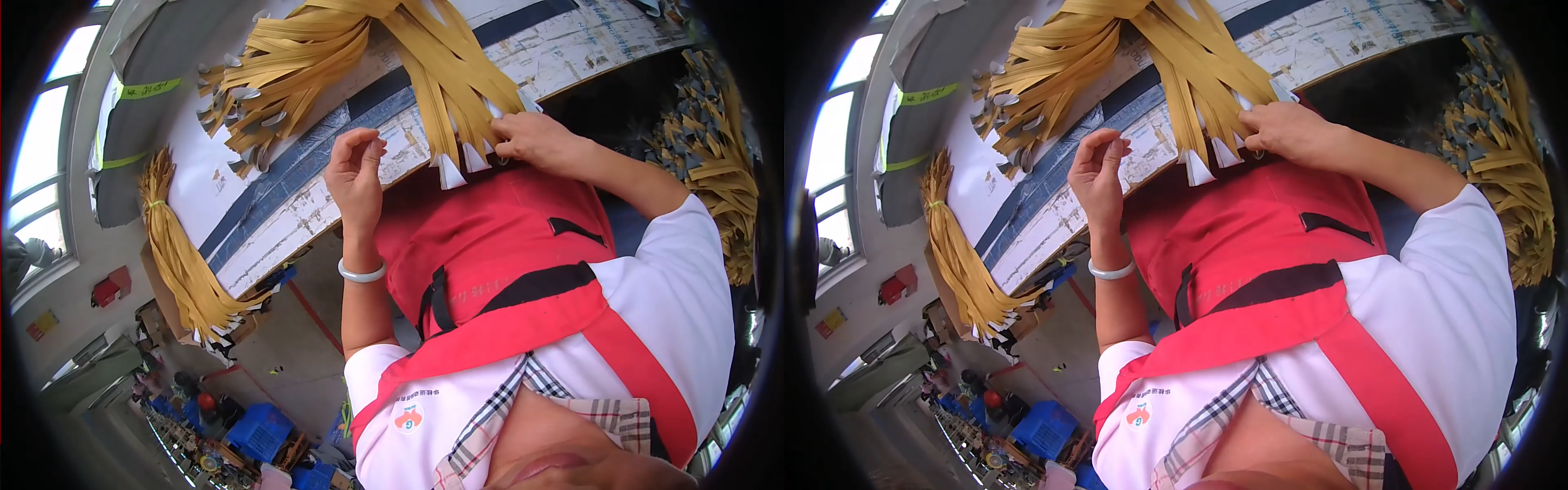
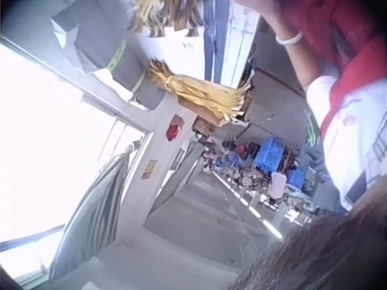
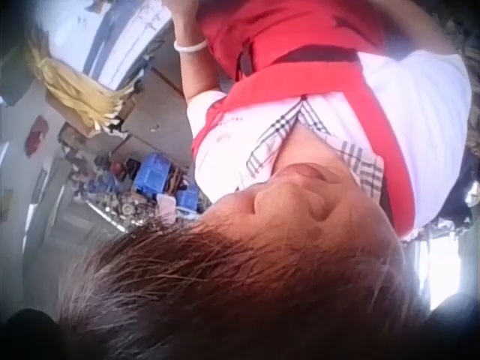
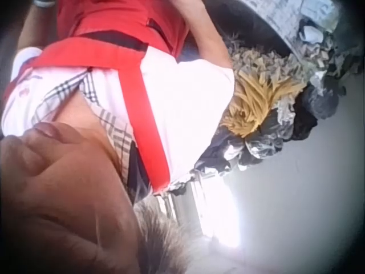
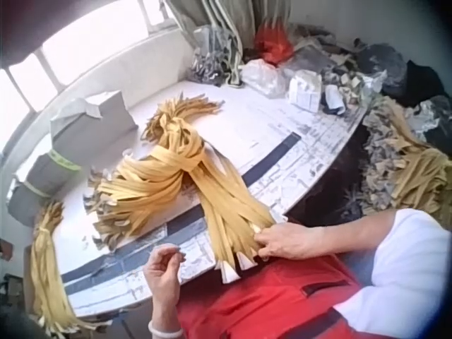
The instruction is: Attaching metal sliders and tags to yellow zipper tapes on a workbench.
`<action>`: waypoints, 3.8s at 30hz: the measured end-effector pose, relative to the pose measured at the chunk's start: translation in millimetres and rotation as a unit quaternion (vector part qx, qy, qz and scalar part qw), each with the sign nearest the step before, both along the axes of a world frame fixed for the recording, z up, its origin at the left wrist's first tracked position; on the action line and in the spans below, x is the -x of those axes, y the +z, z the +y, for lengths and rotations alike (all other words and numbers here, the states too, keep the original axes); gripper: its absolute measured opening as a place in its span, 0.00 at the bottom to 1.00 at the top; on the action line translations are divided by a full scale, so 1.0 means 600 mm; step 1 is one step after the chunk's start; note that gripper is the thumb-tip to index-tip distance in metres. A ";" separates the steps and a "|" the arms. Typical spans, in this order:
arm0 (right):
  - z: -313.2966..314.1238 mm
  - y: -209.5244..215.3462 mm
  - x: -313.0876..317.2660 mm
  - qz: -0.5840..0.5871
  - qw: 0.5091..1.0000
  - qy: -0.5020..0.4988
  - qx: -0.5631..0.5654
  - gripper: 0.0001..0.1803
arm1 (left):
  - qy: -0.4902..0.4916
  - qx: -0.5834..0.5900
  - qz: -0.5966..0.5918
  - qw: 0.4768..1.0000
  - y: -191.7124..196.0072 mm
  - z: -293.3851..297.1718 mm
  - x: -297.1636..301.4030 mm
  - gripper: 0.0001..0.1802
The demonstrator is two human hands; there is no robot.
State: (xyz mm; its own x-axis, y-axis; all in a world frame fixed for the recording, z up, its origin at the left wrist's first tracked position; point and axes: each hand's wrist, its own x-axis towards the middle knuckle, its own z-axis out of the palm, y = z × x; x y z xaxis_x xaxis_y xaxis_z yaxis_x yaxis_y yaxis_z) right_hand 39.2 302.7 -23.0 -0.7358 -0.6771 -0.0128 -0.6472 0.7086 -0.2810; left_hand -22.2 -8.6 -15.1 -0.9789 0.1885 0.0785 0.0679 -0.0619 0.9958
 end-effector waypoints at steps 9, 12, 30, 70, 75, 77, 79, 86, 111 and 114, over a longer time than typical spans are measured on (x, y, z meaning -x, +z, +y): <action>0.005 -0.031 -0.001 0.046 0.997 0.058 0.009 0.03 | -0.085 0.073 0.007 0.994 -0.014 0.038 -0.050 0.05; -0.003 -0.019 -0.001 0.027 0.999 0.029 0.017 0.04 | -0.093 0.079 0.009 0.992 -0.012 0.043 -0.061 0.05; -0.080 0.095 0.005 -0.320 0.788 -0.118 0.512 0.04 | -0.161 -0.038 0.051 0.985 0.025 0.076 -0.084 0.12; -0.103 0.061 0.048 -0.361 0.736 -0.200 0.537 0.10 | -0.086 0.183 0.174 0.964 0.027 0.067 -0.039 0.07; -0.053 0.063 0.067 -0.302 0.721 -0.262 0.566 0.13 | 0.165 0.022 0.176 0.970 0.115 -0.017 0.042 0.03; -0.015 0.049 0.070 -0.252 0.746 -0.305 0.536 0.14 | 0.288 -0.067 0.177 0.939 0.153 -0.078 0.087 0.06; -0.006 0.035 0.050 -0.238 0.790 -0.310 0.473 0.14 | 0.342 -0.092 0.169 0.920 0.146 -0.094 0.090 0.07; 0.007 0.053 0.017 -0.085 0.918 -0.282 0.265 0.09 | 0.041 0.078 0.040 0.995 0.010 -0.031 -0.009 0.04; 0.032 0.046 -0.012 0.005 0.995 -0.079 0.055 0.05 | -0.213 0.125 0.071 0.966 0.022 0.123 -0.091 0.08; 0.043 0.023 -0.013 0.095 0.995 -0.028 0.016 0.07 | -0.218 0.139 0.060 0.964 0.011 0.116 -0.094 0.06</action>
State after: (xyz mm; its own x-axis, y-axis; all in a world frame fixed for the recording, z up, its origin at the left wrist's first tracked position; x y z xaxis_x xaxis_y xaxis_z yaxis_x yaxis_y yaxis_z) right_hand 47.2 328.4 -9.4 -0.7588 -0.6335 0.1513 -0.6513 0.7373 -0.1797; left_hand 34.4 60.8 -8.4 -0.7889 0.6102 0.0731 0.2106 0.1567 0.9649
